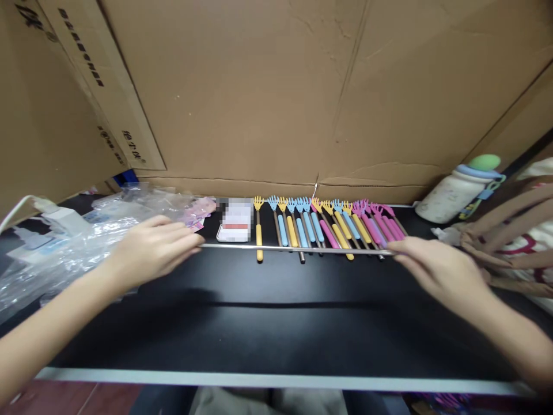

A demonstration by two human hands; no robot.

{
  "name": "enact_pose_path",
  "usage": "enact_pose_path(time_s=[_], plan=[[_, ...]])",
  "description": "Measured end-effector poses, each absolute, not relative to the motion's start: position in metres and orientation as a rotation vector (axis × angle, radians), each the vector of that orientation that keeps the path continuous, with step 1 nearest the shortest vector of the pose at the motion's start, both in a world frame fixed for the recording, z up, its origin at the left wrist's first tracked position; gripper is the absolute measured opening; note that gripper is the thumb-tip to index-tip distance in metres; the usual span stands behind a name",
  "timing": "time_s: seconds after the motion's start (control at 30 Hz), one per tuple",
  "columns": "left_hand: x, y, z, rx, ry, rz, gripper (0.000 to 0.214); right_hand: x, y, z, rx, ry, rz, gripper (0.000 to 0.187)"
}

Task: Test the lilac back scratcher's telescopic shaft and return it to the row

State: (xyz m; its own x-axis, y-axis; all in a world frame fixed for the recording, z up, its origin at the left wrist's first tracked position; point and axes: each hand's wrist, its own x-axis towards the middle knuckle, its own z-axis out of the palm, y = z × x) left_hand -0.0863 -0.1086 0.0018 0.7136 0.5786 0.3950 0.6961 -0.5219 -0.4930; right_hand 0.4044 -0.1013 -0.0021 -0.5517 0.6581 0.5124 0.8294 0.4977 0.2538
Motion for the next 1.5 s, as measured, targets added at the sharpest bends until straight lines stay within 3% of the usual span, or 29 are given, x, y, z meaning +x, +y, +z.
enact_pose_path(time_s=[0.23, 0.53, 0.8, 1.03, 1.17, 1.37, 1.5], plan=[[0.021, -0.118, -0.006, -2.425, -0.689, -0.357, 0.022, 0.275, -0.123, -0.016, -0.934, -2.54, -0.639, 0.029], [0.045, -0.111, -0.016, -2.441, -0.753, -0.421, 0.018, 0.26, -0.117, -0.011, -0.957, -2.55, -0.704, 0.027], [-0.045, -0.095, -0.002, -2.225, -1.019, -0.284, 0.028, 0.365, -0.086, -0.002, -1.154, -2.38, -1.12, 0.026], [-0.127, -0.1, -0.01, -2.076, -1.058, -0.28, 0.034, 0.493, -0.076, -0.004, -1.186, -2.304, -1.396, 0.042], [-0.128, -0.097, -0.006, -2.027, -1.014, -0.26, 0.032, 0.509, -0.072, -0.009, -1.335, -2.308, -1.245, 0.046], [-0.135, -0.076, -0.007, -1.988, -1.037, -0.245, 0.027, 0.5, -0.054, -0.009, -1.687, -2.373, -0.694, 0.039], [-0.128, -0.071, -0.006, -1.959, -1.046, -0.373, 0.026, 0.478, -0.053, 0.002, -1.661, -2.323, -0.689, 0.04]])
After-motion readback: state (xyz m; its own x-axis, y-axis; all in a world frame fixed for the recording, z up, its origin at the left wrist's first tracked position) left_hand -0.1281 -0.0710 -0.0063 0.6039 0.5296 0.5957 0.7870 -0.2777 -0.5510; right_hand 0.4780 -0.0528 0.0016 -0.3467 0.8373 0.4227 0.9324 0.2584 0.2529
